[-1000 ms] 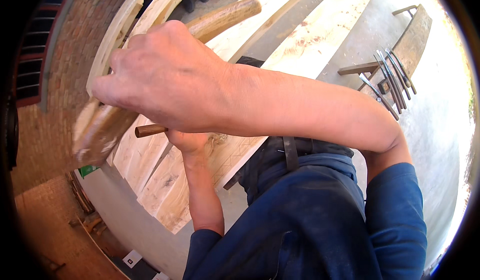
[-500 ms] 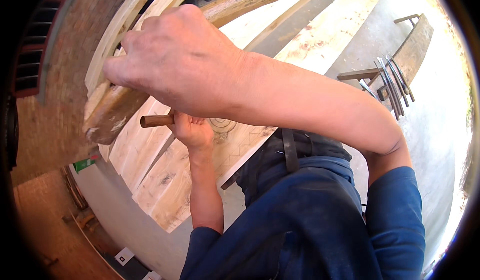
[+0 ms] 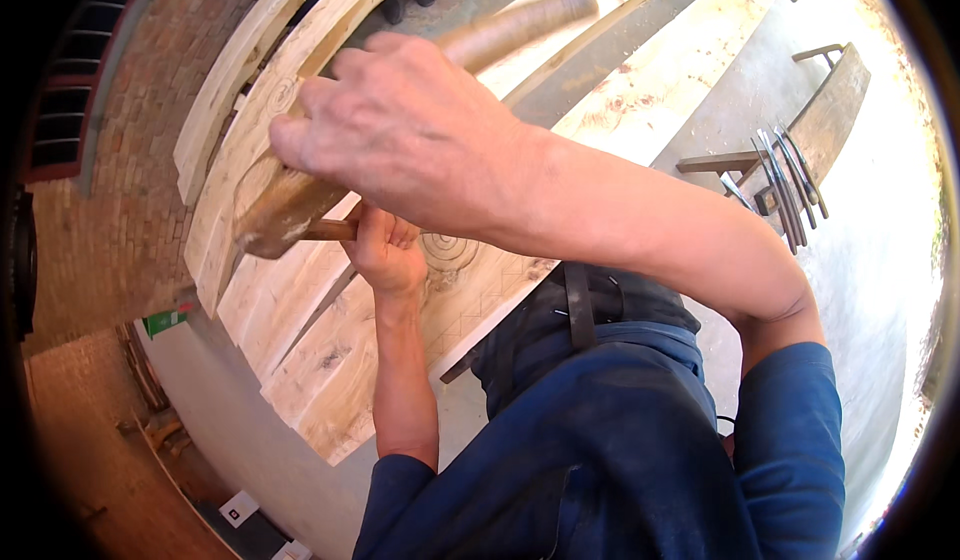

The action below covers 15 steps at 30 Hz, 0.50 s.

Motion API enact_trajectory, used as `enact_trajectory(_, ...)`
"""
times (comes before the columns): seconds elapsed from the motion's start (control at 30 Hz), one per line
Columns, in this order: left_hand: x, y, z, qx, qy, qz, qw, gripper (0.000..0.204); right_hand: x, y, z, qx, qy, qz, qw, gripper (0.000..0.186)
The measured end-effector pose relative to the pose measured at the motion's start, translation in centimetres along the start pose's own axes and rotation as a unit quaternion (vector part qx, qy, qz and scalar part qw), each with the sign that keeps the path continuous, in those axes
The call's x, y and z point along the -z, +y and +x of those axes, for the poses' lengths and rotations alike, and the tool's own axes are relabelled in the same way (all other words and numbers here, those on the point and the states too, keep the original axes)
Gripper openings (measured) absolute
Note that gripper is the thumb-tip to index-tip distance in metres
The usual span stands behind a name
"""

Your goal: The person carves a circular design into a wooden plank using a chisel and a wooden mallet. They switch between different chisels from a nearby bench, striking them with the mallet to remove wood and shape the spiral pattern.

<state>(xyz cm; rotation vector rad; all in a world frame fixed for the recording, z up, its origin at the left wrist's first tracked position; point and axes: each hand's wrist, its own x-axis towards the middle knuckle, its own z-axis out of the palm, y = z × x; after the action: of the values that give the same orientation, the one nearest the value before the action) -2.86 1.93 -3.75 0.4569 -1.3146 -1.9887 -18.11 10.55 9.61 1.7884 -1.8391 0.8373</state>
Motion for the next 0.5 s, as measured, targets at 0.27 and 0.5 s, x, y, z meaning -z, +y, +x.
enact_trajectory(0.27, 0.3, 1.5, -1.5, -0.036, 0.076, -0.024, 0.996, 0.057, -1.5, 5.0, -9.4, -0.229, -0.161, -0.005, 0.96, 0.053)
enact_trajectory(0.5, -2.1, 9.4, 1.7, -0.138, 0.105, 0.23, 0.958, 0.051, -3.9, 6.9, -18.0, -0.281, -0.26, -0.065, 0.921, 0.073)
